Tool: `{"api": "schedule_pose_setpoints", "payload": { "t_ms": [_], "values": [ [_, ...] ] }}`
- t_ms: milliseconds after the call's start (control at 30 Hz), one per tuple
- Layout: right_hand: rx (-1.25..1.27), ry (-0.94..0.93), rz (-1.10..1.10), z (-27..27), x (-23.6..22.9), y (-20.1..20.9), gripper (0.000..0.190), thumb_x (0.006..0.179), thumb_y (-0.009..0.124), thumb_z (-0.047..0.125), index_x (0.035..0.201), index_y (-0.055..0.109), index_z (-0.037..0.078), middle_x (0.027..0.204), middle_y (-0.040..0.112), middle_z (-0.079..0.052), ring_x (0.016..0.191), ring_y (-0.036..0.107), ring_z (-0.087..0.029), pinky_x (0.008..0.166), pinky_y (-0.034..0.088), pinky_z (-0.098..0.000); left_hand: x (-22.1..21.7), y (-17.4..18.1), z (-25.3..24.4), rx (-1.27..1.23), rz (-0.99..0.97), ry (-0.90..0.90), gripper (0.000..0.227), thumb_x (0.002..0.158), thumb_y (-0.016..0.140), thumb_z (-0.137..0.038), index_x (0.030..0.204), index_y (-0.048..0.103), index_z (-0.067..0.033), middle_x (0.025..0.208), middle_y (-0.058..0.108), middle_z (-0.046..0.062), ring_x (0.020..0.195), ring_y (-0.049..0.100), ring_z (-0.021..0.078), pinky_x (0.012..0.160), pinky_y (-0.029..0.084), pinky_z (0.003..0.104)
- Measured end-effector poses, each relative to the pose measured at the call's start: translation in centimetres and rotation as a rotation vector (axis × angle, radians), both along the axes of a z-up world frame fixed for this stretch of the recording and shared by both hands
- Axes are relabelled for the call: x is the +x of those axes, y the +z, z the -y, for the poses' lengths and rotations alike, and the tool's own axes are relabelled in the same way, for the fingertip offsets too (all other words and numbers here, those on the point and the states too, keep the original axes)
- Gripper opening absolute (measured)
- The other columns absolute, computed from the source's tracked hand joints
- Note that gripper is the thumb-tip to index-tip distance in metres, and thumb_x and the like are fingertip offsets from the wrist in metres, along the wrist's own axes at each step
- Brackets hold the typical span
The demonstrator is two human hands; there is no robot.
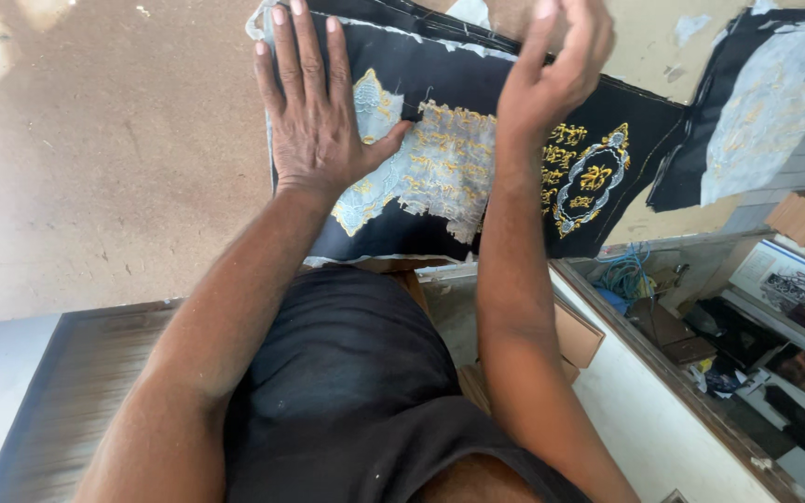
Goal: The person peels a white transfer paper from a black fabric piece with gold patterns on a workbench. They repeatedly smooth and lift the paper to remove it, then flip the fabric to continue peeling the remaining sections.
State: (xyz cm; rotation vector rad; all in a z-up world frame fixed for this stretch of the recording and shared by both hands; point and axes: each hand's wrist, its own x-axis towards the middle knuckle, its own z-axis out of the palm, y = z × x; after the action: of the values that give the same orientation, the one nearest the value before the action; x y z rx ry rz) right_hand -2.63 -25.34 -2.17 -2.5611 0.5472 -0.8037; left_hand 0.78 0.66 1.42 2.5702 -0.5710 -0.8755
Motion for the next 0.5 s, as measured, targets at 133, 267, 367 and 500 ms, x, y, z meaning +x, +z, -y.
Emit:
{"api": "schedule_pose_setpoints", "payload": {
  "t_ms": [133, 267, 367, 500],
  "values": [
    [-0.047, 0.595, -0.476, -5.0, -5.3, 0.8, 0.089, 0.103, 0.029, 0.075, 0.158, 0.038, 0.005, 0.166, 0.031, -0.017, 0.156, 0.032, -0.032, 0.131, 0.028, -0.0498, 0.5, 0.7, 0.4, 0.000, 0.042, 0.005, 0.126, 0.097, 0.057, -0.083, 0.168, 0.004, 0.0077, 0.171, -0.003, 0.036, 0.160, -0.006, 0.0490, 0.128, -0.005, 0.065],
    [-0.365, 0.415, -0.670, -0.3, -7.5, -1.5, 0.109, 0.095, 0.000, 0.087, 0.166, 0.017, 0.007, 0.172, 0.008, -0.019, 0.161, 0.007, -0.035, 0.134, 0.005, -0.0551, 0.3, 1.0, 0.7, 0.014, 0.053, 0.004, 0.129, 0.094, 0.061, -0.083, 0.166, 0.006, 0.0088, 0.171, 0.000, 0.037, 0.160, -0.004, 0.0500, 0.128, -0.003, 0.065],
    [-0.248, 0.180, -0.666, 5.9, -8.9, -1.8, 0.099, 0.100, 0.007, 0.079, 0.168, 0.021, 0.008, 0.176, 0.018, -0.015, 0.165, 0.013, -0.036, 0.138, 0.009, -0.0576, 0.2, 2.0, 0.8, 0.059, 0.048, 0.003, 0.126, 0.094, 0.059, -0.083, 0.166, 0.006, 0.0058, 0.171, 0.001, 0.035, 0.160, -0.003, 0.0489, 0.130, -0.002, 0.064],
    [-0.258, 0.210, -0.447, 8.7, -9.9, -0.3, 0.079, 0.104, 0.052, 0.068, 0.156, 0.041, 0.009, 0.163, 0.038, -0.012, 0.152, 0.034, -0.033, 0.129, 0.022, -0.0570, 1.0, 3.1, 2.0, 0.124, 0.019, 0.012, 0.122, 0.091, 0.057, -0.085, 0.163, 0.005, -0.0005, 0.169, 0.001, 0.031, 0.158, -0.002, 0.0463, 0.129, -0.003, 0.062]
  ]
}}
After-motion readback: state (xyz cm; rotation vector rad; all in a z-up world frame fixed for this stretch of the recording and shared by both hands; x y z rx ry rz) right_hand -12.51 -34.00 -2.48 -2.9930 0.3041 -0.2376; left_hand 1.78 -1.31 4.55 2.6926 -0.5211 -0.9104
